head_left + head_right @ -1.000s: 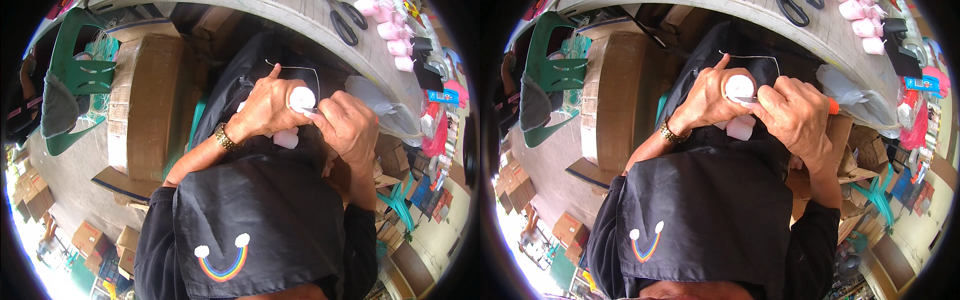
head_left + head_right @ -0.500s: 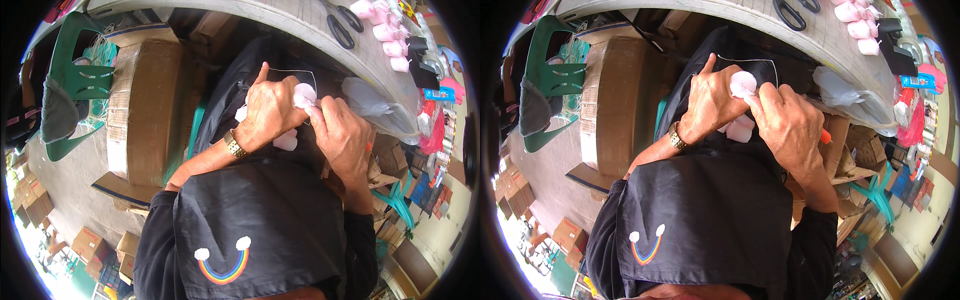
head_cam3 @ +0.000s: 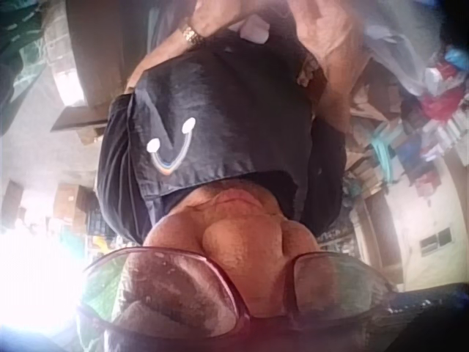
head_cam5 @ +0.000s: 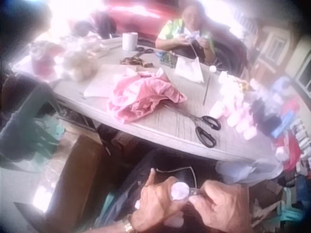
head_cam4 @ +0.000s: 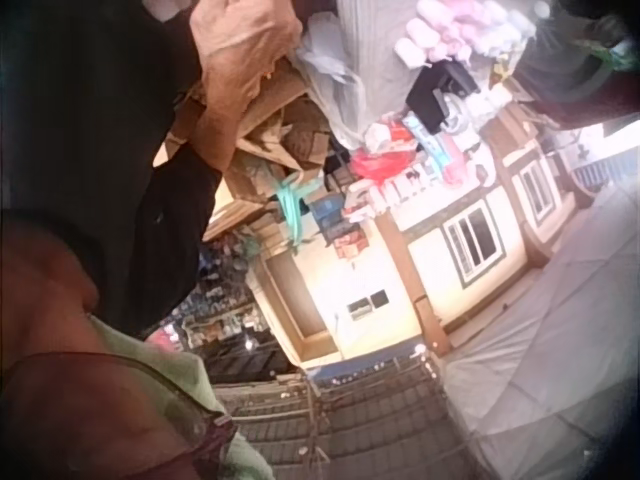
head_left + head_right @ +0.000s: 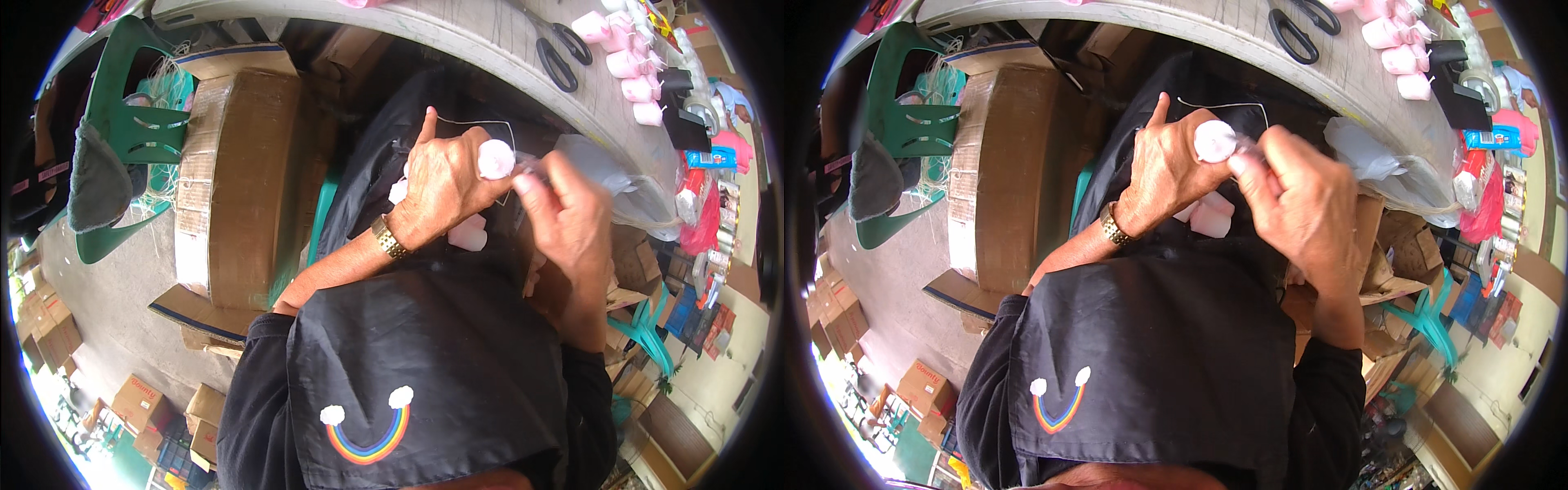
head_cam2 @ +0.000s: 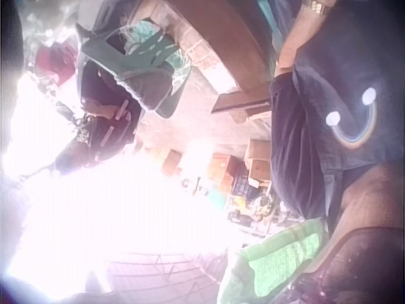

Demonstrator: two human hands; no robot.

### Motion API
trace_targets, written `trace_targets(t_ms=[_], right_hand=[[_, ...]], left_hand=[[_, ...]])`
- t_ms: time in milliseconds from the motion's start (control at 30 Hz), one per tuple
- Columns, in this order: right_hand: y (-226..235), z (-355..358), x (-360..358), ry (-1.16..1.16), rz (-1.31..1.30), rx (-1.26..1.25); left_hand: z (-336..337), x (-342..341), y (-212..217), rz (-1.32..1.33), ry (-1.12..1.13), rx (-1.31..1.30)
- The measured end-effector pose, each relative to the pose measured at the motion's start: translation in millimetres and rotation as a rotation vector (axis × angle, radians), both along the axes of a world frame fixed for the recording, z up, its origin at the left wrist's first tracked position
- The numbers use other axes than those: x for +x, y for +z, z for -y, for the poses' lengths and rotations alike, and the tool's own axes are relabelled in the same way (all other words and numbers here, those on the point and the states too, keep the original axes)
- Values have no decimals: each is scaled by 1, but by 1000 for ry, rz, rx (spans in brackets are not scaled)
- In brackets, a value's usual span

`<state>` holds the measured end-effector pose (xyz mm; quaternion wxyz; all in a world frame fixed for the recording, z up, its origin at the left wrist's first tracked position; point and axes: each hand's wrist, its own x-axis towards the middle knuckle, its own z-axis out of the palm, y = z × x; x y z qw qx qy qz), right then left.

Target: The person repeatedly picks up small pink cylindrical objects and a pink cloth, then uses a needle and thread to stitch the objects together. The person handles the items one at a time, pulling the thread through each piece and arranging them on the lap.

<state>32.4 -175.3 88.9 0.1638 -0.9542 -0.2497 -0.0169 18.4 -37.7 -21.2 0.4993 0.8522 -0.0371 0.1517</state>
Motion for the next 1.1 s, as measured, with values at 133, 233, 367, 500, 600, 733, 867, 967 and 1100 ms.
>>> trace_targets(t_ms=[133, 233, 367, 500, 600, 733, 867, 967, 1100], right_hand=[[11, -13, 35, 38, 304, -29], [8, -34, 76, 211, 534, -105], [6, -44, 96, 253, 483, -214], [-10, -27, 71, 416, 562, 189], [-37, 3, 35, 213, -53, 556], [-74, 36, 5, 169, -687, 818], [-81, 60, -9, 26, -770, 757], [-81, 61, -10, -14, -648, 758], [-81, 55, -7, -40, -613, 788]], left_hand=[[2, -4, 6, -107, -78, -49], [2, -7, 10, -229, -165, -145], [0, -9, 12, -297, -221, -188], [-4, -11, 12, -300, -241, -388], [-7, -12, 11, -348, -294, -525], [-7, -14, 13, -394, -373, -692], [-3, -19, 16, -487, -366, -755], [-2, -20, 16, -432, -391, -738], [0, -19, 14, -497, -486, -814]])
